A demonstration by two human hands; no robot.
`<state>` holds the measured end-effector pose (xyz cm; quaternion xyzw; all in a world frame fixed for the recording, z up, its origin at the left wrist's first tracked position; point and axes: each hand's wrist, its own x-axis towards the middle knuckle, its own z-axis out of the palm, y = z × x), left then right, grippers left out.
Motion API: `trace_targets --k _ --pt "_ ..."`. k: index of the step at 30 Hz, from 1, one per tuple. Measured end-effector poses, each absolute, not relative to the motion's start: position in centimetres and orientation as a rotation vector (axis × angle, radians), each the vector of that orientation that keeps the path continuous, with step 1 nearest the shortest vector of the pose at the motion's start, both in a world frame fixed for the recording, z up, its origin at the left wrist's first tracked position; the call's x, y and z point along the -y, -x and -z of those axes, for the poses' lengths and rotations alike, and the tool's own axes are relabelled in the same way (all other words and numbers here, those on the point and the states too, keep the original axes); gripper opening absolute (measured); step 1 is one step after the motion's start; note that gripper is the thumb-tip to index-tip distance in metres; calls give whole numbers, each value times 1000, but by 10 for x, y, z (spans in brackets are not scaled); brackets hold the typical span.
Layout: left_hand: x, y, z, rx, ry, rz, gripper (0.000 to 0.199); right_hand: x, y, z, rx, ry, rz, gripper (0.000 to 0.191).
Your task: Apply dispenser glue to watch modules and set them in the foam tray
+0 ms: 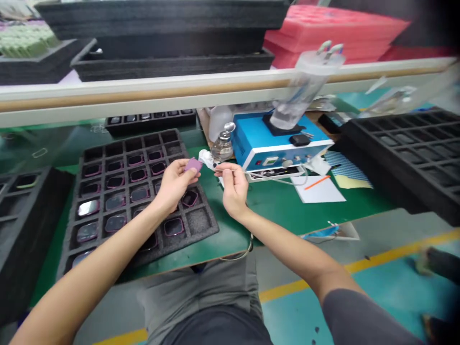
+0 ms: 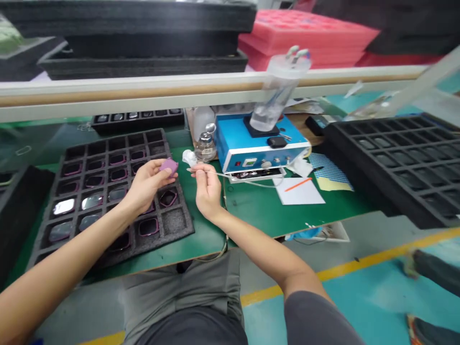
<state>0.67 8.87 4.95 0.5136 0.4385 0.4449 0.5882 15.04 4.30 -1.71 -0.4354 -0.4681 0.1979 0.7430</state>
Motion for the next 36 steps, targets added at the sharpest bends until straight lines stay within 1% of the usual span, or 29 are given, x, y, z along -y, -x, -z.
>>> trace_targets --k 3,8,12,16,36 --pt "-73 1 -44 -1057 -1280 -1018 30 -34 -144 18 1066 927 -438 21" --pt "-59 2 -28 -1047 -1124 -990 28 -26 -141 21 1144 926 -476 13" --pt "-55 1 -25 -1023 -1089 -973 28 -24 -142 23 1167 885 -480 10" --pt "-55 2 -26 -1007 -1069 -965 29 -24 -144 25 1171 890 -520 10" --pt "-52 -2 -27 -987 -1046 -983 31 -23 -146 27 1185 864 -507 12"
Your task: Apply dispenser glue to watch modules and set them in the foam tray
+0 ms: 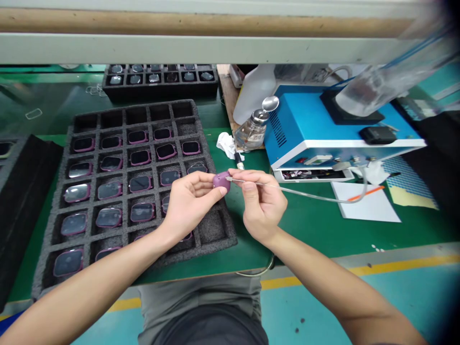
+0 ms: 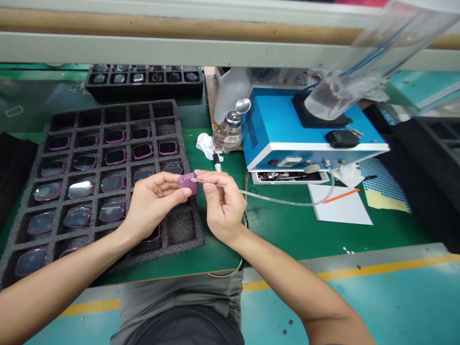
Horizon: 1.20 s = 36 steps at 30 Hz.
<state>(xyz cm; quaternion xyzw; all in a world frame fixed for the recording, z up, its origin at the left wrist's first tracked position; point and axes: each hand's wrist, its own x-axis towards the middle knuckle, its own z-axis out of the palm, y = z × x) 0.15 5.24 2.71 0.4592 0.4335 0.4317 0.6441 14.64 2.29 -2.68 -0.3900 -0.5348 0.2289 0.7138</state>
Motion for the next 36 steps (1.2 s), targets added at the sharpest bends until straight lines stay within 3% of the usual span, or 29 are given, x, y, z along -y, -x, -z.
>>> trace_targets --k 16,36 --pt "-54 -1 -26 -998 -1139 -1020 24 -24 -144 26 1167 883 -549 10" --pt "-59 -2 -29 -1091 -1248 -997 38 -34 -145 18 1158 862 -537 14"
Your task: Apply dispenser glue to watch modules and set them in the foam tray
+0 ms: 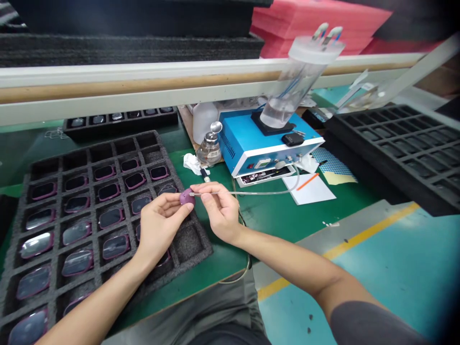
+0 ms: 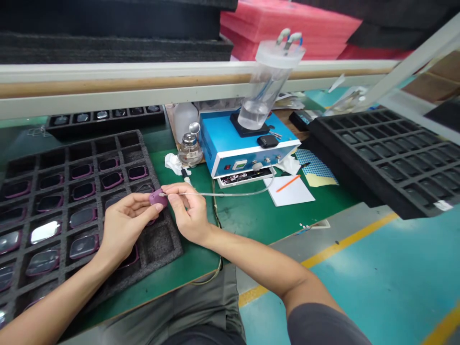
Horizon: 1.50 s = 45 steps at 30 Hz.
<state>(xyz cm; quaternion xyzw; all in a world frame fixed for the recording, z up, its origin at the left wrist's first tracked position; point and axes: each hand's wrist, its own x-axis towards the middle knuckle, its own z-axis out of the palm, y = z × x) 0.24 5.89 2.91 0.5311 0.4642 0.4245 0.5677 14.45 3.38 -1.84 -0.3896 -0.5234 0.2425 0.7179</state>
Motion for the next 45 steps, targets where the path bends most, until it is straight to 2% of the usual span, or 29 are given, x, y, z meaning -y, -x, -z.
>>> trace_targets --k 45 --pt "-60 -3 -28 -1110 -1257 -987 41 -35 -144 21 1179 885 -535 16"
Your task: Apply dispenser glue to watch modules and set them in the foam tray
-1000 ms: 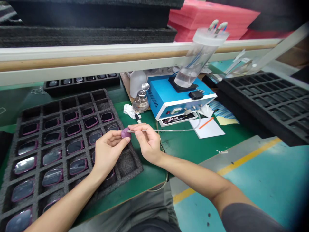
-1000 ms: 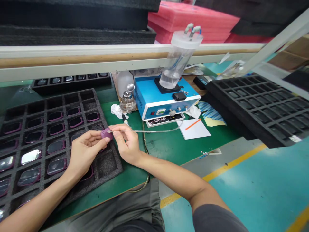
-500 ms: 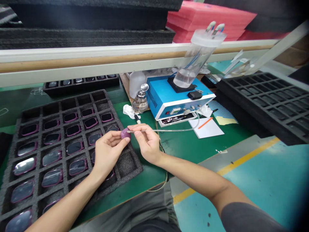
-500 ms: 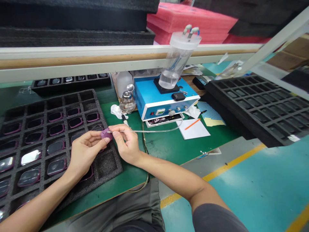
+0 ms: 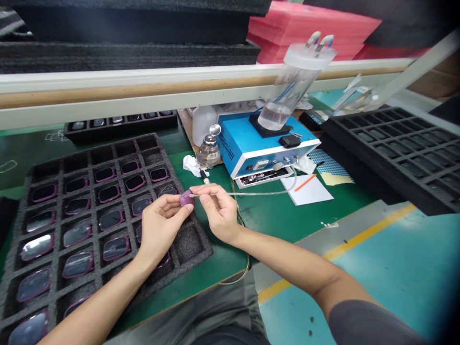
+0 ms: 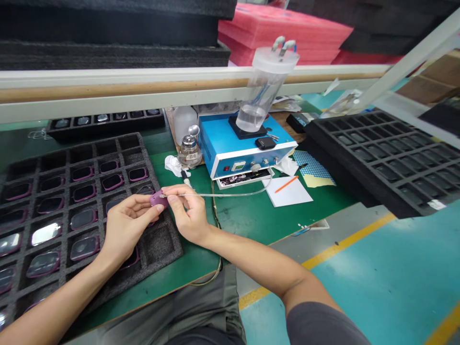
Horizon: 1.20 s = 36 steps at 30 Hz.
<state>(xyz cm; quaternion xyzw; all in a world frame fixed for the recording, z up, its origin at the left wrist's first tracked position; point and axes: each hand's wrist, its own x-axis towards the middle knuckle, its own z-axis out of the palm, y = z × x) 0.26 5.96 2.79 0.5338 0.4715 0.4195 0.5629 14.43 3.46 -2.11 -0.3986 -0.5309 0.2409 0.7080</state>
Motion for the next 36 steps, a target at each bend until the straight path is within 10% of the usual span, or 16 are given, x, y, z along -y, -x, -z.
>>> trace_targets --k 30,36 --pt "-65 1 -30 -1095 -1449 -1011 30 -31 -146 22 1088 825 -534 12" --pt "-42 25 -61 -1100 -2251 -185 26 -31 -154 23 977 868 -529 19"
